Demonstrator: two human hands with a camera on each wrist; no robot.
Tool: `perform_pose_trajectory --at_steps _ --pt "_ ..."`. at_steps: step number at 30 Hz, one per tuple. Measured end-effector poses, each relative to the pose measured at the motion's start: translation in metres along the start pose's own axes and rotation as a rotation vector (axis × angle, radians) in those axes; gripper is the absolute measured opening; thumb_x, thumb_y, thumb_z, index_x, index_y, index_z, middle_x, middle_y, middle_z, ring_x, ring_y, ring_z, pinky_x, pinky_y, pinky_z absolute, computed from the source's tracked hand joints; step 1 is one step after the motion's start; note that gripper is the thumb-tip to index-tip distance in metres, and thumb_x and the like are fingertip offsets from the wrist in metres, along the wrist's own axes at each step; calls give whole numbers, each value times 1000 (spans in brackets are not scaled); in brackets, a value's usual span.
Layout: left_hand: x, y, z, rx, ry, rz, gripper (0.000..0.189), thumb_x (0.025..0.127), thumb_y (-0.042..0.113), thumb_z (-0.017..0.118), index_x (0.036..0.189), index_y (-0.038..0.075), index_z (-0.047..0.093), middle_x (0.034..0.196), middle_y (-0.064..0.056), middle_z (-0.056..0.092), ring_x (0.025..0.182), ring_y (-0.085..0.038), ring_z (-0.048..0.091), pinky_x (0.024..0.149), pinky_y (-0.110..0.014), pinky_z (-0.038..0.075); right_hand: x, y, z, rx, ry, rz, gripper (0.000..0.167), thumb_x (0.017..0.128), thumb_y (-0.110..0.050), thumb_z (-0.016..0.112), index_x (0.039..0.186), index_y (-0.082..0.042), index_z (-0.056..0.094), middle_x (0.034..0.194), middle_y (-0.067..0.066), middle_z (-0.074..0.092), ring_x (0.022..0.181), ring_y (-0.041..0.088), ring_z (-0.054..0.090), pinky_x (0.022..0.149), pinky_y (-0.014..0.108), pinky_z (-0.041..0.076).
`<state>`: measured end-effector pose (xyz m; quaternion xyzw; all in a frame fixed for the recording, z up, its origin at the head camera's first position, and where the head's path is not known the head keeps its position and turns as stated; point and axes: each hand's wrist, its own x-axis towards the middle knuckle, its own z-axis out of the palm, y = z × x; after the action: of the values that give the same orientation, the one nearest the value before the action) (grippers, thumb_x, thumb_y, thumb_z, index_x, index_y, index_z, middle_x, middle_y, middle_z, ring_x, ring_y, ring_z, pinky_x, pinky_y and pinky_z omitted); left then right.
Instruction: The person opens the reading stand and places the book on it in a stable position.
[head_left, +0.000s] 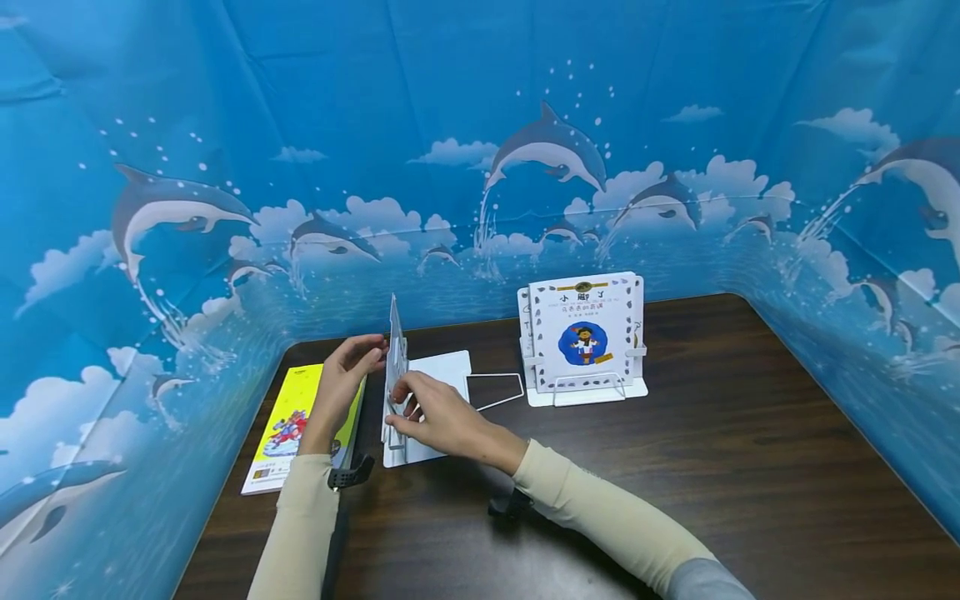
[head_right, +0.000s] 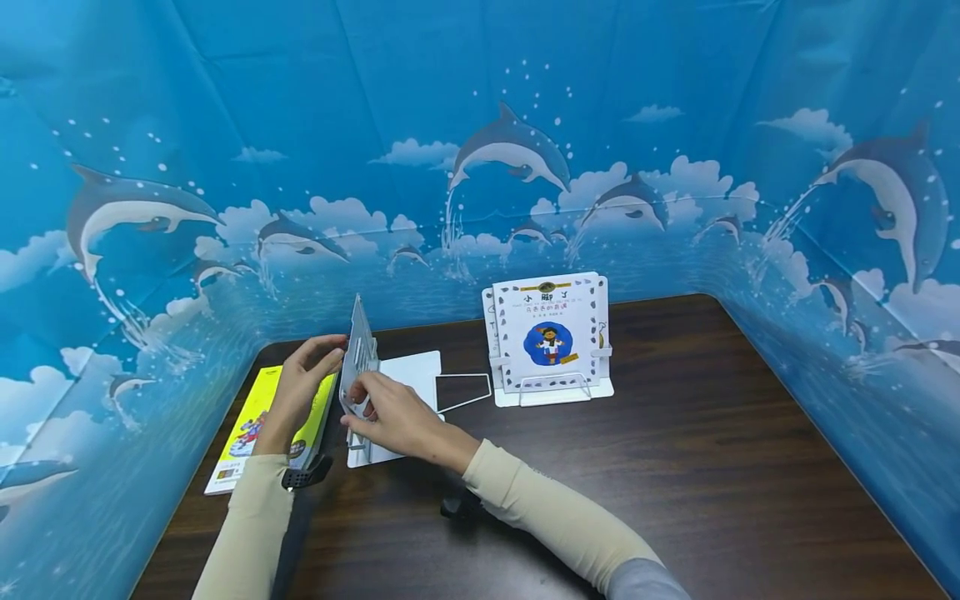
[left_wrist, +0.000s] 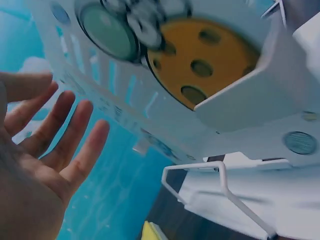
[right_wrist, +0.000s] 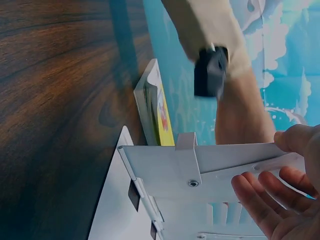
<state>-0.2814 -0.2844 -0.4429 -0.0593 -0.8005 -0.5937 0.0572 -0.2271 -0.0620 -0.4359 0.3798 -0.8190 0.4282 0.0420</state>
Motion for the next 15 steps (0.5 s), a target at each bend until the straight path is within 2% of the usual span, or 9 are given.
perform_pose_trajectory --at_steps 4,8,11,13,15 --pt "-26 11 -1 22 -37 23 45 107 29 66 143 3 59 141 -5 64 124 -9 66 100 -16 55 0 1 -1 38 0 0 27 102 -22 75 119 -8 60 112 5 66 94 14 72 80 22 62" --pt "-43 17 0 40 -76 51 40 107 24 65 141 3 59 136 7 64 131 -12 58 102 -17 52 0 2 -1 68 4 4 28 101 -21 76 119 -7 60 112 6 66 94 15 71 81 26 63" --pt "-54 17 2 39 -93 66 41 107 21 64 144 5 57 138 12 61 137 -15 51 105 -17 47 0 3 -1 51 0 4 28 102 -23 75 120 -8 61 111 5 66 94 15 71 80 22 62" --pt "-59 17 4 13 -103 82 45 105 15 65 146 3 53 140 12 59 139 -15 50 105 -16 47 0 2 -1 20 -7 -3 30 102 -26 74 121 -7 61 112 5 66 96 17 71 78 16 58" --pt "-63 16 5 -21 -107 98 50 101 9 68 148 2 50 142 10 57 134 -13 55 102 -16 51 0 2 -2 -14 -16 -10 31 102 -28 74 122 -8 61 112 5 67 97 20 72 75 12 53"
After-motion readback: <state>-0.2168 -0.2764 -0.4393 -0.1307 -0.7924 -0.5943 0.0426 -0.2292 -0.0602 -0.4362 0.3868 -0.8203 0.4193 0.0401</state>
